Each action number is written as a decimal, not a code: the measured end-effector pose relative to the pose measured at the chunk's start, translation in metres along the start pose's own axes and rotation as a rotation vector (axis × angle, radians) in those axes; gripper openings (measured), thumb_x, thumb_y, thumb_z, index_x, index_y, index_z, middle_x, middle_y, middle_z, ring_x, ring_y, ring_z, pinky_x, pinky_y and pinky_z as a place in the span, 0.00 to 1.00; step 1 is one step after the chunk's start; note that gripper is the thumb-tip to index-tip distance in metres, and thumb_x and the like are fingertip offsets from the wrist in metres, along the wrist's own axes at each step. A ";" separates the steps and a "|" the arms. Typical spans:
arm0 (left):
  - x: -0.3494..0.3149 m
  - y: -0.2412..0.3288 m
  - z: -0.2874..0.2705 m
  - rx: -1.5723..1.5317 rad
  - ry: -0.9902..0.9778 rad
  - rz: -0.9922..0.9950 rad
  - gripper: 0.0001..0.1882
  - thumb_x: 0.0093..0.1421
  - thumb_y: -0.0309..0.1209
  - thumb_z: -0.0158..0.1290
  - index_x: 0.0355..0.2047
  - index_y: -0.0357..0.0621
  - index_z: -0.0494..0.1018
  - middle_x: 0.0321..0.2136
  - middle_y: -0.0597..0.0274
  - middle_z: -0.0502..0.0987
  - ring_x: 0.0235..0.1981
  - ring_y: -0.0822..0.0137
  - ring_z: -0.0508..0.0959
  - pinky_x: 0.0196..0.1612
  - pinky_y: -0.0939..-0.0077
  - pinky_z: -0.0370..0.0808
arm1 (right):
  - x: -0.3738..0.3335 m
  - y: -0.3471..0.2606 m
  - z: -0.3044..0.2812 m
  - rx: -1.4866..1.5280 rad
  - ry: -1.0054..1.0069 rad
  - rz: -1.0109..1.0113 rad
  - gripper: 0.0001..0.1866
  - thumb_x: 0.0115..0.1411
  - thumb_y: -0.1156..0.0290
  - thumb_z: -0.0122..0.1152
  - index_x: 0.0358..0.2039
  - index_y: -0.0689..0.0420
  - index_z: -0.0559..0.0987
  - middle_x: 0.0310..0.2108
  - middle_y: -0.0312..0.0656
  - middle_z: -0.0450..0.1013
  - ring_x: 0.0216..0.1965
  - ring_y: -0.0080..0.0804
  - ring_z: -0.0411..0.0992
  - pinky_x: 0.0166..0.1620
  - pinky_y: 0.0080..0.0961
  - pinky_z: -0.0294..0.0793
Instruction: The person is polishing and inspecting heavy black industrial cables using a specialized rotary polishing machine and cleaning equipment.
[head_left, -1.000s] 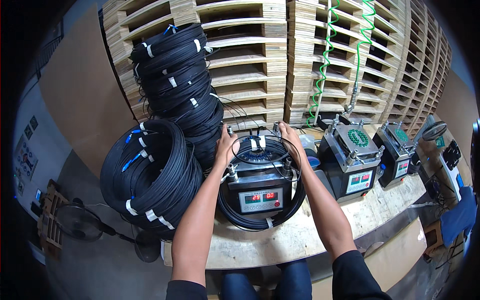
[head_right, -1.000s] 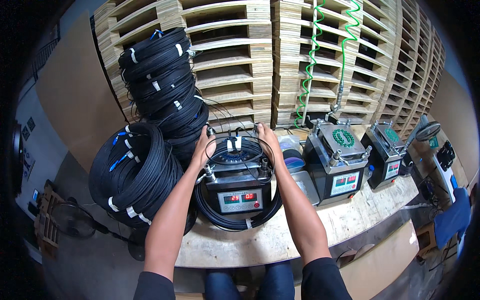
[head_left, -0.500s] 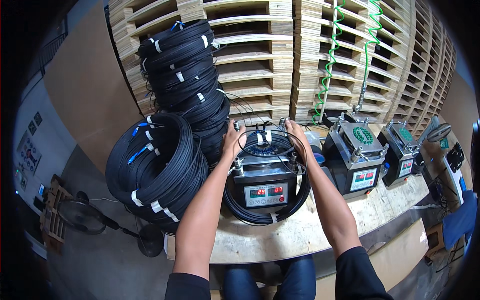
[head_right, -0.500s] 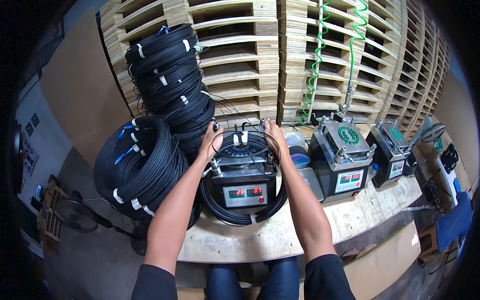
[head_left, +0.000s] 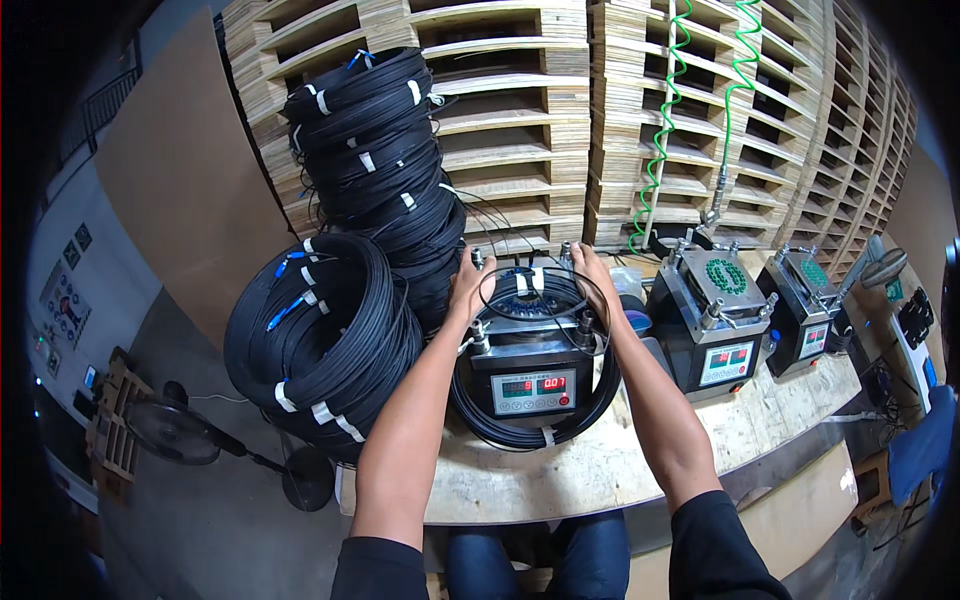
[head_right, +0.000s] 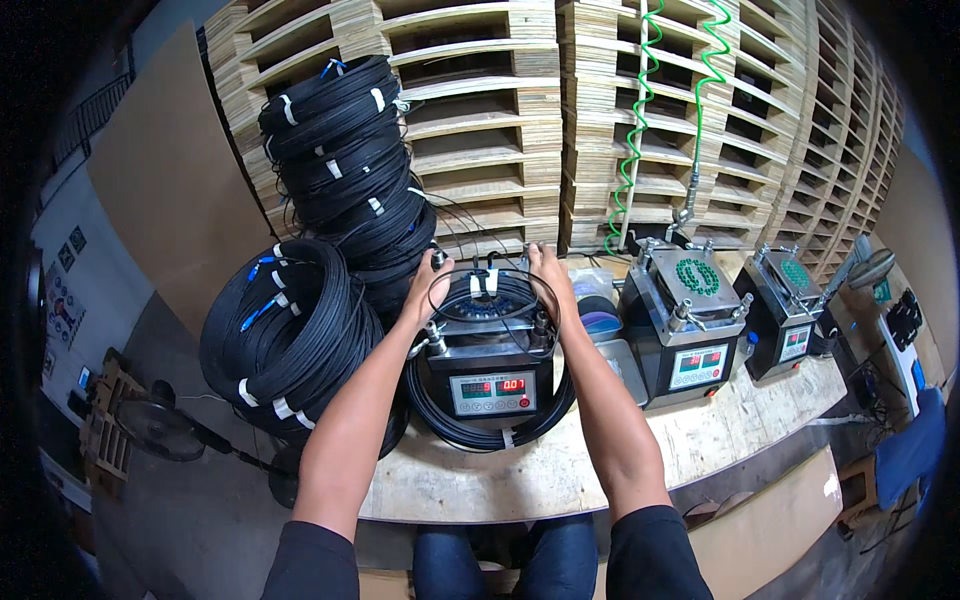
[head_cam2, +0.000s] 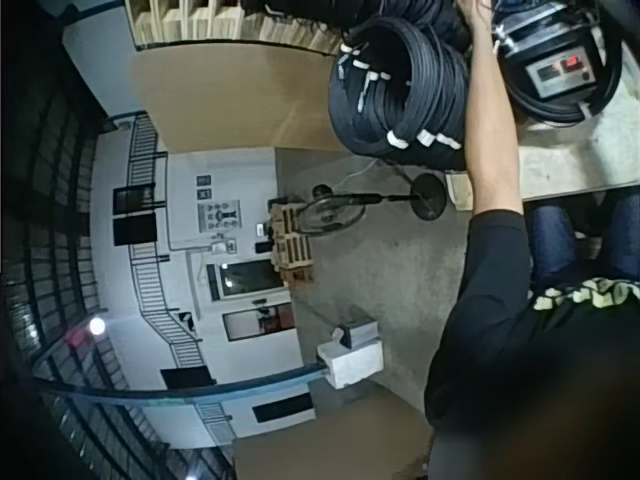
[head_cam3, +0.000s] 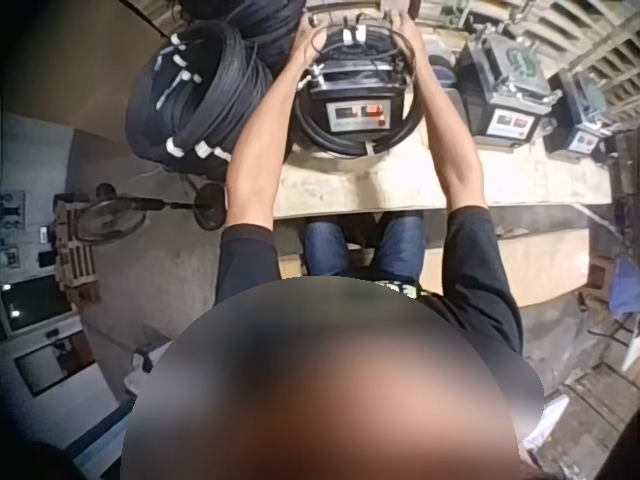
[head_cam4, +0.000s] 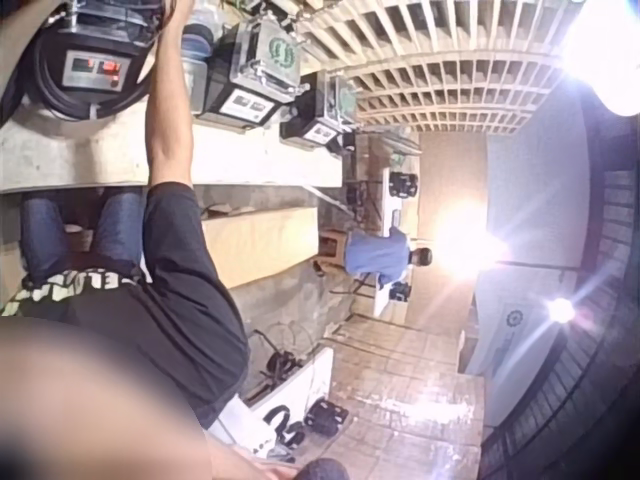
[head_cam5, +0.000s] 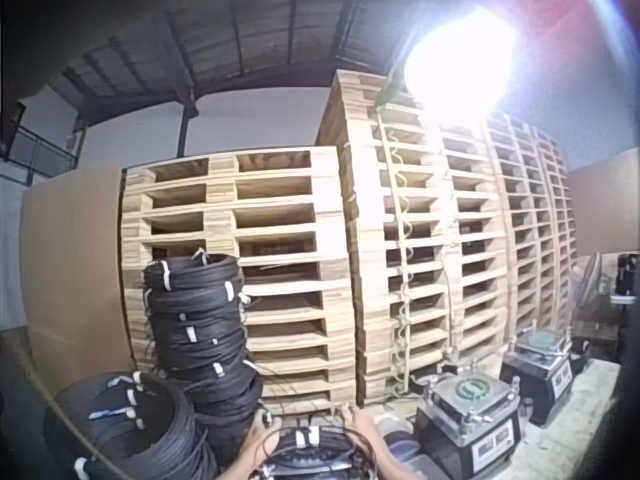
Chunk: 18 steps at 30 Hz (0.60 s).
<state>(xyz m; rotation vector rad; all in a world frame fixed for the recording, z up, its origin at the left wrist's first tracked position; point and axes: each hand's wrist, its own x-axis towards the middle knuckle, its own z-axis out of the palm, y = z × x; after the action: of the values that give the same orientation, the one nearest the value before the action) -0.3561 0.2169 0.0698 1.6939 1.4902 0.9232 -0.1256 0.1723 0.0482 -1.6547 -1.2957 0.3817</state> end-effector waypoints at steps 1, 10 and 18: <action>-0.002 0.002 0.000 0.003 0.005 -0.005 0.40 0.63 0.51 0.49 0.70 0.45 0.53 0.63 0.35 0.63 0.65 0.41 0.63 0.67 0.61 0.58 | 0.000 0.002 -0.002 0.018 -0.034 0.002 0.29 0.72 0.49 0.39 0.56 0.61 0.72 0.50 0.66 0.72 0.55 0.65 0.67 0.56 0.47 0.67; -0.002 0.004 0.000 0.026 0.052 -0.062 0.38 0.64 0.50 0.49 0.70 0.47 0.54 0.61 0.34 0.66 0.63 0.39 0.65 0.65 0.59 0.62 | 0.009 0.017 0.003 0.066 -0.058 -0.059 0.28 0.72 0.51 0.39 0.55 0.63 0.72 0.48 0.66 0.73 0.54 0.64 0.68 0.56 0.44 0.68; 0.006 -0.013 -0.001 0.067 0.120 0.063 0.40 0.62 0.51 0.47 0.69 0.45 0.52 0.54 0.30 0.72 0.55 0.35 0.72 0.61 0.53 0.66 | 0.002 0.003 0.005 0.048 -0.035 -0.036 0.30 0.71 0.49 0.39 0.54 0.64 0.73 0.46 0.66 0.74 0.53 0.65 0.69 0.55 0.47 0.68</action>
<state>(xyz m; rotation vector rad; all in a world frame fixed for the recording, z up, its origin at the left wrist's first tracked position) -0.3629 0.2240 0.0597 1.7693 1.5693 1.0347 -0.1264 0.1769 0.0438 -1.5888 -1.3309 0.4187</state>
